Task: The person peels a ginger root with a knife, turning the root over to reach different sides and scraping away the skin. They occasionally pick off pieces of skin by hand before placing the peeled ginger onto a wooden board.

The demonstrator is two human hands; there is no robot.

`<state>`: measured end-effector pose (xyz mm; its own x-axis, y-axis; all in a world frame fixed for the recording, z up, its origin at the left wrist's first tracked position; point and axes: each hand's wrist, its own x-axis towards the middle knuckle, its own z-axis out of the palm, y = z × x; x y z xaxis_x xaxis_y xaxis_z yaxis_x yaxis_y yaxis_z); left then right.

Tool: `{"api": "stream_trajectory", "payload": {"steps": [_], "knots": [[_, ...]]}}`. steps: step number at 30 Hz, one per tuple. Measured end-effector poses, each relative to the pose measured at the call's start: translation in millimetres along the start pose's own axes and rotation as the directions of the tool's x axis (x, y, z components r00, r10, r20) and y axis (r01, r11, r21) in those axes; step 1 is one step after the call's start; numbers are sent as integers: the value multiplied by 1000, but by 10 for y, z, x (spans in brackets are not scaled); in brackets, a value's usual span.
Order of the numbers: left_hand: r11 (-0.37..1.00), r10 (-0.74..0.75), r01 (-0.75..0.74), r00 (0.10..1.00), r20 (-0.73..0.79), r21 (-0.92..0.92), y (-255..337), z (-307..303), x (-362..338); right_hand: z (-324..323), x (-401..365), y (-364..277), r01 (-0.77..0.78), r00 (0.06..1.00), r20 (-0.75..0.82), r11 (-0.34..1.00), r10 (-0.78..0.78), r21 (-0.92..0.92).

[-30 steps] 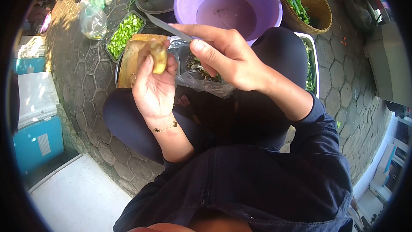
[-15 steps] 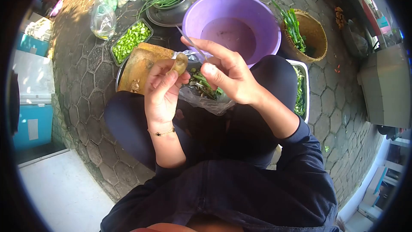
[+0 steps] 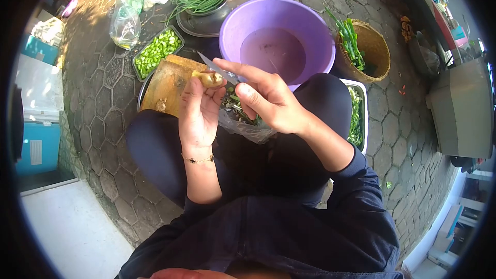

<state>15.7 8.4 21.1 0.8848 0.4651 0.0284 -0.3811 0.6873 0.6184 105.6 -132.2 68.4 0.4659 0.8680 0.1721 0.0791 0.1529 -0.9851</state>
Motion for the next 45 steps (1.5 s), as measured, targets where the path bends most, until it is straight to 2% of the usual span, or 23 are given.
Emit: {"api": "stream_trajectory", "payload": {"steps": [3, 9, 11, 14, 17, 21, 23, 26, 28, 29, 31, 32, 37, 40, 44, 45], "knots": [[999, 34, -33, 999, 20, -12, 1, 12, 8, 30, 15, 7, -16, 999, -27, 1000, 17, 25], [997, 70, -74, 990, -120, -31, -5, 25, 13, 92, 13, 71, -47, 999, -21, 997, 45, -66], [994, 103, -104, 993, -51, -27, -15, -4, 15, 96, 25, 68, -76, 997, -30, 994, 74, -78], [991, 107, -114, 990, -92, -76, -4, 100, 7, 108, 34, 60, -85, 995, -59, 995, 82, -56], [987, 73, -81, 995, -61, -140, -38, 53, 19, 122, 53, 45, -77, 994, -76, 997, 75, -27], [987, 88, -92, 996, -34, -129, -36, 75, 17, 111, 53, 45, -46, 998, -46, 999, 47, 7], [985, 151, -149, 988, 13, -90, -49, 56, 23, 95, 45, 39, -47, 999, -16, 999, 47, -1], [982, 185, -183, 982, 36, -56, -53, 56, 25, 81, 50, 28, -65, 998, -3, 997, 65, -42], [978, 202, -199, 978, 45, -54, -64, 38, 34, 66, 58, 25, 84, 996, -6, 968, -88, -238], [976, 216, -213, 975, 52, -51, -68, 30, 30, 54, 44, -7, 82, 996, -7, 968, -86, -237], [973, 224, -221, 973, 52, -59, -47, 45, 23, 26, 15, -95, -121, 991, 23, 971, 128, -208], [971, 234, -230, 971, 53, -68, -36, 50, 21, 29, 6, -104, -129, 990, 22, 968, 136, -214], [970, 233, -225, 969, 86, -95, -5, 23, 18, 47, 20, 19, 155, 988, 35, 928, -152, -339], [967, 245, -238, 967, 76, -89, -6, 20, 11, 54, 41, 89, 261, 963, 47, 882, -264, -392], [959, 283, -279, 956, 73, -57, -17, 12, 1, 77, 44, 107, 297, 951, 44, 864, -305, -406], [960, 279, -276, 957, 73, -58, -21, 15, 0, 74, 33, 52, 246, 967, 45, 883, -249, -400]]}}
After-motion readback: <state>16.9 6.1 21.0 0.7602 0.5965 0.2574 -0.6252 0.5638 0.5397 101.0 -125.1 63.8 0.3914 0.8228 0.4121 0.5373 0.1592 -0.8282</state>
